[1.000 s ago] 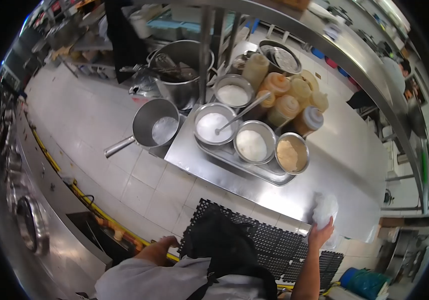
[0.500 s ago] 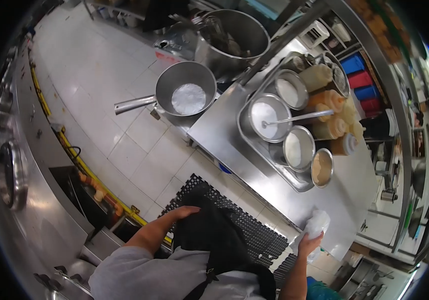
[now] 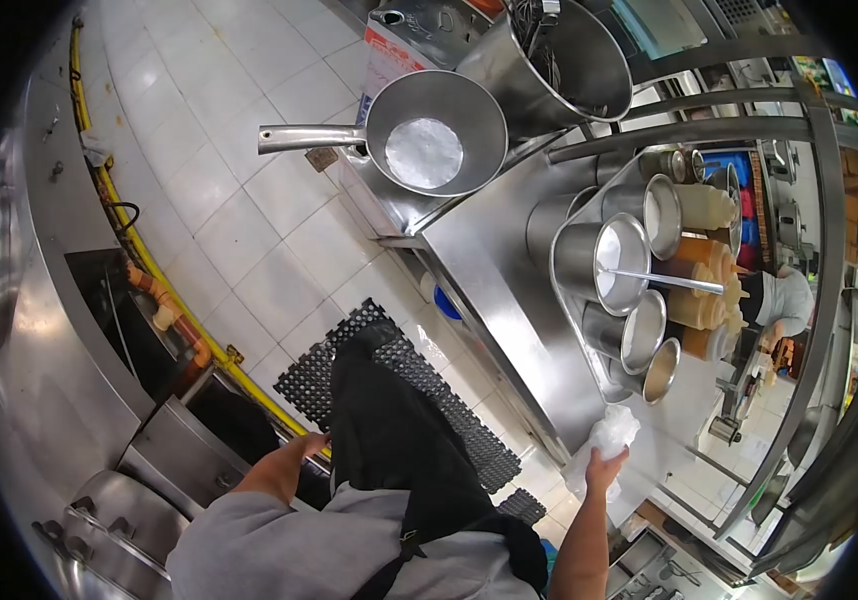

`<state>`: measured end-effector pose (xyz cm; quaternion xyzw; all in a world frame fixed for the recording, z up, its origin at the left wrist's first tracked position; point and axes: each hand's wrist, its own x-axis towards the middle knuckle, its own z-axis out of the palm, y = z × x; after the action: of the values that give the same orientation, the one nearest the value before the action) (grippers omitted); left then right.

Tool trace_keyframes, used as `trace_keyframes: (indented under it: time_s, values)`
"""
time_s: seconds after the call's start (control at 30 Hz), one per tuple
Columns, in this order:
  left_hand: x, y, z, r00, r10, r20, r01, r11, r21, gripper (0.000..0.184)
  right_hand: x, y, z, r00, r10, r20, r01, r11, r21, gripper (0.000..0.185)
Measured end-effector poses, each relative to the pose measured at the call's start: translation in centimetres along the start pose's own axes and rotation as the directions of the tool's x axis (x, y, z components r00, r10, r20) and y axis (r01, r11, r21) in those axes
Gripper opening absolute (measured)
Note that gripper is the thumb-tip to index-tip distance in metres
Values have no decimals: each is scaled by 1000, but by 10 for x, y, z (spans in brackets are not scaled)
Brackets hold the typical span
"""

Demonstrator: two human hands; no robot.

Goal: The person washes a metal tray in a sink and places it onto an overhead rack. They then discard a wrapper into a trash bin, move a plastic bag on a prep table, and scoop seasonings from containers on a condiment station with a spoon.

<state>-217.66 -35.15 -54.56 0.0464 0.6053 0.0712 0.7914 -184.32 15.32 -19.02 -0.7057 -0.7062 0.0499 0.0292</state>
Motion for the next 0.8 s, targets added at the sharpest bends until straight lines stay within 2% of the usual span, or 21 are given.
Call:
trace_keyframes:
  time_s: [0.03, 0.07, 0.13, 0.17, 0.2, 0.23, 0.27, 0.3, 0.33, 0.37, 0.43, 0.47, 0.53, 0.57, 0.6, 0.63, 0.7, 0.8]
  values:
    - [-2, 1, 3, 967, 254, 6, -254, 967, 18, 50, 2, 0, -1, 999, 46, 24, -46, 999, -6, 81]
    - [4, 2, 4, 967, 255, 9, -255, 967, 21, 50, 3, -1, -1, 998, 50, 22, -50, 999, -7, 81]
    - [43, -8, 9, 872, 490, 15, -490, 871, 40, 46, 0, -4, 0, 999, 27, 18, -27, 1000, 14, 81]
    - [42, -8, 6, 841, 540, 28, -541, 839, 56, 46, -3, -1, 0, 999, 47, 16, -47, 999, 14, 81]
    - [40, -7, 4, 808, 588, 42, -590, 805, 70, 45, -6, 3, 0, 1000, -3, -8, 3, 1000, 25, 80]
    - [38, -5, -3, 954, 288, 83, -267, 942, -202, 46, -10, 7, 3, 998, -49, -34, 51, 998, 40, 80]
    - [29, -1, -14, 980, -32, 195, 113, 899, -424, 48, -17, 12, 4, 999, -15, -38, 17, 998, 53, 80]
    - [21, 10, -23, 982, -47, 184, 117, 913, -390, 48, -23, 19, 4, 997, -53, -59, 58, 996, 72, 79]
    - [12, 24, -29, 971, -24, 237, 160, 805, -571, 47, -32, 26, 4, 993, -89, -84, 96, 991, 90, 78]
    - [5, 34, -37, 960, 9, 281, 206, 662, -721, 47, -42, 34, 5, 995, -47, -93, 56, 993, 105, 78]
    - [20, 45, -51, 962, -14, 274, 200, 719, -666, 50, -66, 49, 7, 986, 66, -150, -47, 991, 128, 76]
    - [15, 63, -61, 955, -6, 297, 202, 746, -635, 53, -81, 65, 12, 975, 102, -200, -83, 991, 101, 75]
    - [-1, 105, -77, 931, 13, 364, 212, 794, -570, 60, -115, 94, 19, 942, 253, -219, -217, 960, 176, 75]
    - [-10, 125, -81, 915, 15, 404, 220, 820, -528, 64, -135, 107, 24, 915, 341, -215, -294, 929, 224, 76]
    - [-18, 144, -87, 898, 8, 439, 229, 845, -483, 67, -157, 118, 28, 863, 493, -116, -441, 844, 306, 75]
    - [-27, 164, -91, 882, -4, 471, 237, 868, -437, 70, -181, 128, 32, 839, 539, -71, -487, 803, 344, 73]
    - [-46, 204, -95, 856, -32, 516, 242, 907, -344, 77, -234, 162, 55, 831, 544, -113, -467, 795, 387, 72]
    - [-75, 267, -83, 825, -89, 557, 245, 946, -211, 88, -305, 181, 85, 668, 743, -46, -629, 596, 499, 75]
